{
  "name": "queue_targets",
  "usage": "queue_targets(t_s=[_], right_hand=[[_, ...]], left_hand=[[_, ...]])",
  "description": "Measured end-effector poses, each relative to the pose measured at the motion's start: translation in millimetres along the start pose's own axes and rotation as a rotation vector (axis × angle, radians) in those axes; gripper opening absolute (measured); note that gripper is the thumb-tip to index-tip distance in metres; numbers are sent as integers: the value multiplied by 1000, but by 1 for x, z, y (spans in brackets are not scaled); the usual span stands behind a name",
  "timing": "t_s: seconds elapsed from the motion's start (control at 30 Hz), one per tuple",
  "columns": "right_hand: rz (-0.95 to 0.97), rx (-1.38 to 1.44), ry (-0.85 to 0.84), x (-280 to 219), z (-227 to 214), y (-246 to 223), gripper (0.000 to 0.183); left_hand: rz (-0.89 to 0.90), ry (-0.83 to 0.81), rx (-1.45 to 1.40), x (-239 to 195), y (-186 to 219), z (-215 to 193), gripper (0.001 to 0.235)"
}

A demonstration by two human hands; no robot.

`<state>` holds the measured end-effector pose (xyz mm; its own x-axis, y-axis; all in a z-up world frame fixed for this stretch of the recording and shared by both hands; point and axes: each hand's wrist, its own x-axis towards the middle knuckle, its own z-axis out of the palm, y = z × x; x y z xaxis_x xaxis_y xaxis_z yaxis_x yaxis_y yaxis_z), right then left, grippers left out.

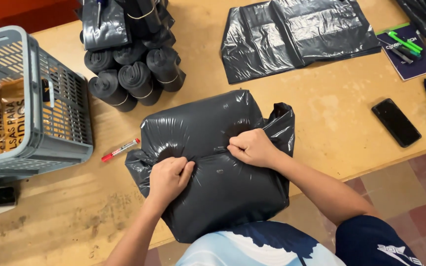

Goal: The person takes a package of garbage bags from a basket, places it into a larger black plastic bag, and ties the bag closed. The person then picks up a red marker and appears to prepare to label the bag.

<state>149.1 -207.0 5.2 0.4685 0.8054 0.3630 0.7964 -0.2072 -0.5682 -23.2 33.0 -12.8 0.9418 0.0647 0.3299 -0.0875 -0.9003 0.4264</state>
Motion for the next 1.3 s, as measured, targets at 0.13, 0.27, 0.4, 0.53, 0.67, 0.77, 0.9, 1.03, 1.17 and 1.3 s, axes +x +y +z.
queue_targets(t_s=[0.13, 0.27, 0.4, 0.53, 0.67, 0.77, 0.9, 1.03, 1.17, 1.3], right_hand=[[-18, 54, 16, -1, 1, 2, 42], [-12, 91, 14, -2, 3, 3, 41], [-14, 100, 17, -4, 5, 10, 41], [-68, 163, 2, -17, 13, 27, 15], [-119, 21, -5, -17, 5, 25, 16], [-116, -137, 11, -19, 0, 15, 24], [-79, -344, 88, -24, 1, 10, 41], [15, -472, 163, -28, -1, 10, 48], [238, -485, 212, -35, -4, 5, 62], [583, -499, -6, -20, -17, -9, 104]], left_hand=[[-48, 31, -67, -1, 1, 2, 45], [-54, 52, -77, -3, 2, 3, 43], [-50, 74, -94, -1, 5, 0, 43], [-55, 107, 22, -6, 9, 1, 41], [-106, 64, 130, -7, 14, -11, 39], [-218, -76, 122, -8, 15, -26, 42], [-337, -140, 93, -9, 13, -36, 43], [-586, -205, 66, -4, 14, -34, 45], [-817, -171, -23, -4, 22, -40, 56], [-943, -115, -97, 1, 38, -64, 67]])
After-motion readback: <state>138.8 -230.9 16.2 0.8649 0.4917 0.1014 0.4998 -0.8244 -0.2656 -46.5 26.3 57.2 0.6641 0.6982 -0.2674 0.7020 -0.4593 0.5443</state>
